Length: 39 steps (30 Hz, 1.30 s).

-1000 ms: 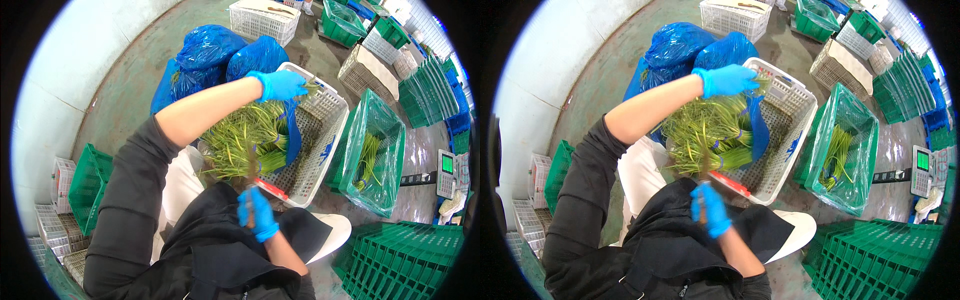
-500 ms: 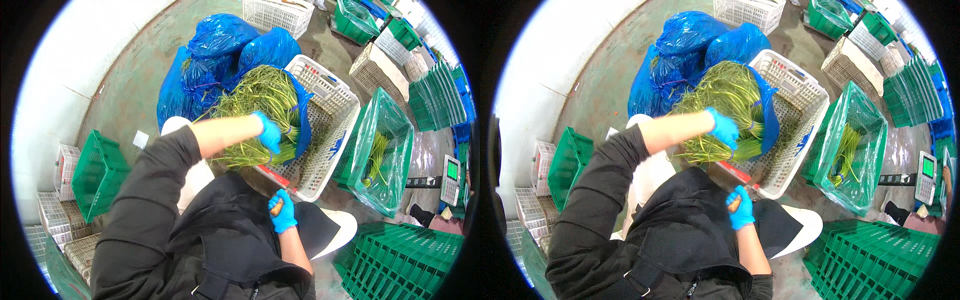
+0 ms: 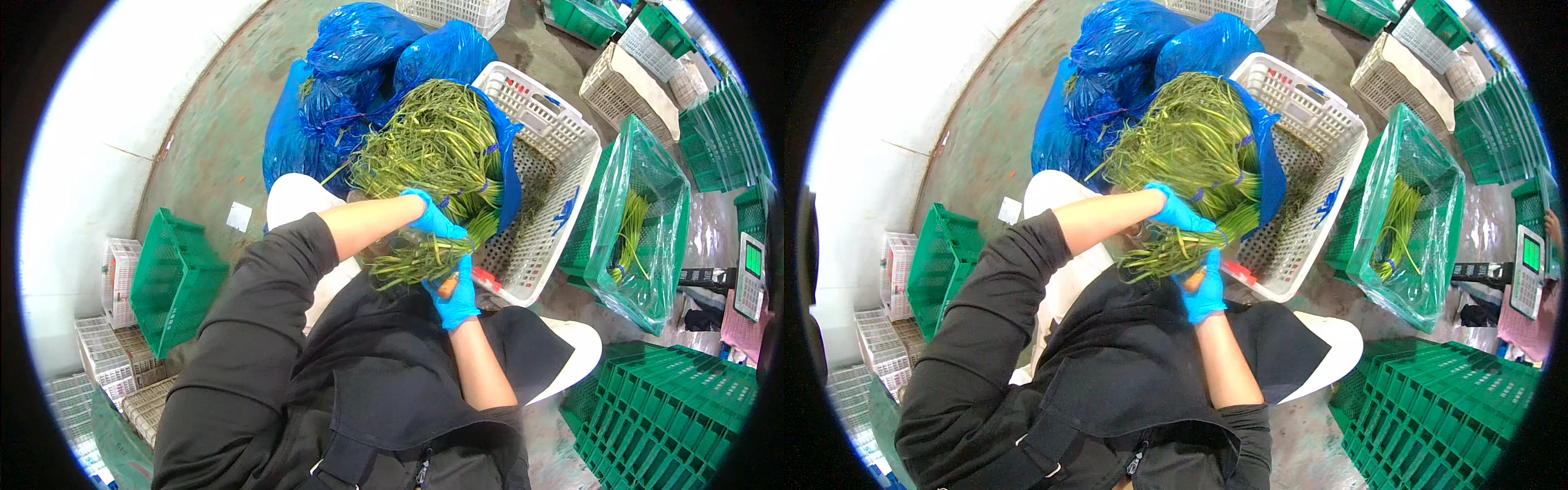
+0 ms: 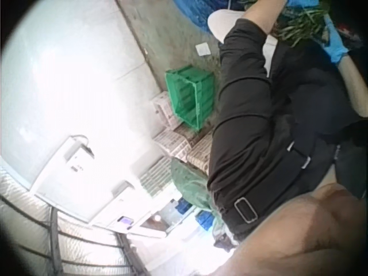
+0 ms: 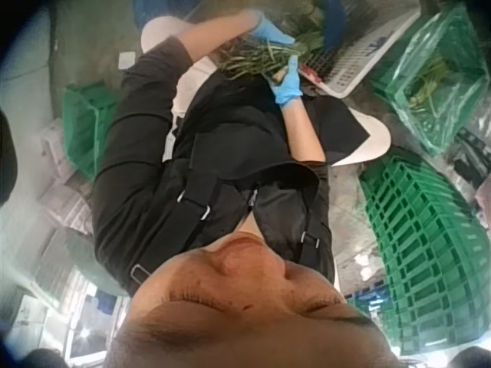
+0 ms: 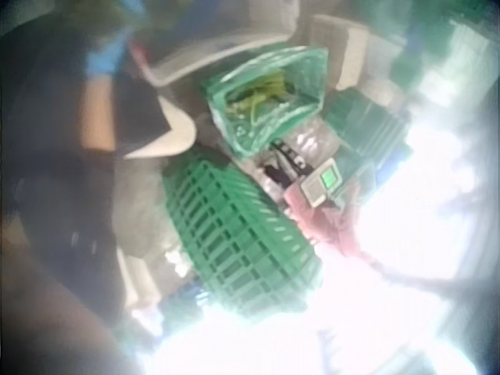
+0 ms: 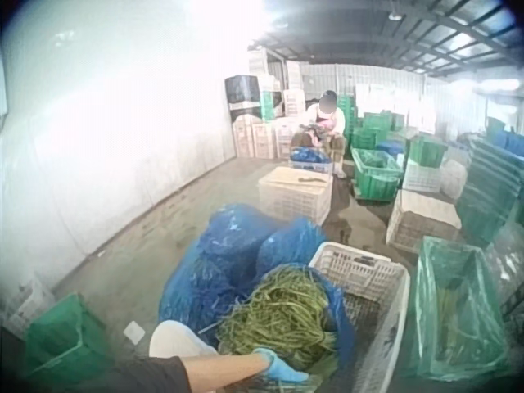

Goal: The person sits on the floor and uses a knife to trim the ends of long green vegetable stalks. They gather stalks into bundles, cut the ends, and place the trimmed stalks into a white basket.

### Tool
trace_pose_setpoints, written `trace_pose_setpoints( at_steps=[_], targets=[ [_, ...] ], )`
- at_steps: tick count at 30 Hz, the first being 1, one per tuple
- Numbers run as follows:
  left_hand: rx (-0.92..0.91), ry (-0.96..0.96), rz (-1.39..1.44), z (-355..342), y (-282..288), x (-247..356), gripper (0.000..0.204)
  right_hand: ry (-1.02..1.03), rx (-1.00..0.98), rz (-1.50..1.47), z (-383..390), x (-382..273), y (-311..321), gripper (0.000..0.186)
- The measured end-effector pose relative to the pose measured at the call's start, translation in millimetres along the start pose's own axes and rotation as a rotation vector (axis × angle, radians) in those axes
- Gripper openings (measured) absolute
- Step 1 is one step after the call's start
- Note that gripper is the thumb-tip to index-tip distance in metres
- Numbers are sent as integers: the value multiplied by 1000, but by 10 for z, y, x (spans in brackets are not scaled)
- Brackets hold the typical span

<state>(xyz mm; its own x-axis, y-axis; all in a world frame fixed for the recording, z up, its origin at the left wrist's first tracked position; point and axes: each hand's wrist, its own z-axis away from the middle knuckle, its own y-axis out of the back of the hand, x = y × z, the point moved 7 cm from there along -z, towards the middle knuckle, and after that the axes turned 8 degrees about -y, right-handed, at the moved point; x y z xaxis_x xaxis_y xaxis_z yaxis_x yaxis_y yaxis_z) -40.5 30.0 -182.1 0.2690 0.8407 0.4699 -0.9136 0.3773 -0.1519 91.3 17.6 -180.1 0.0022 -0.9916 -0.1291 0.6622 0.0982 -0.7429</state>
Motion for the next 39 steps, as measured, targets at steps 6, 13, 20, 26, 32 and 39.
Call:
trace_pose_setpoints(
  at_steps=[6, 13, 20, 26, 32, 39],
  targets=[
    [-222, -496, 439, 435, -549, 85, 57, -41, 61, -25, -104, -63, 159, 38],
    [-215, -220, 833, 805, -830, -436, 32, 29, 146, 59, -127, -104, 251, 33],
    [260, -385, 57, 1155, -669, -956, 23, -55, 124, 601, 394, -179, -47, 24],
    [572, -531, -320, 1605, -522, -727, 28, -232, -96, 1000, 783, 92, -498, 32],
    [758, -574, -666, 1771, -406, -472, 19, -321, -121, 946, 619, 401, -845, 30],
    [1087, -790, -559, 1973, 92, 245, 19, -376, -44, 1131, 946, 398, -824, 28]
  ],
)
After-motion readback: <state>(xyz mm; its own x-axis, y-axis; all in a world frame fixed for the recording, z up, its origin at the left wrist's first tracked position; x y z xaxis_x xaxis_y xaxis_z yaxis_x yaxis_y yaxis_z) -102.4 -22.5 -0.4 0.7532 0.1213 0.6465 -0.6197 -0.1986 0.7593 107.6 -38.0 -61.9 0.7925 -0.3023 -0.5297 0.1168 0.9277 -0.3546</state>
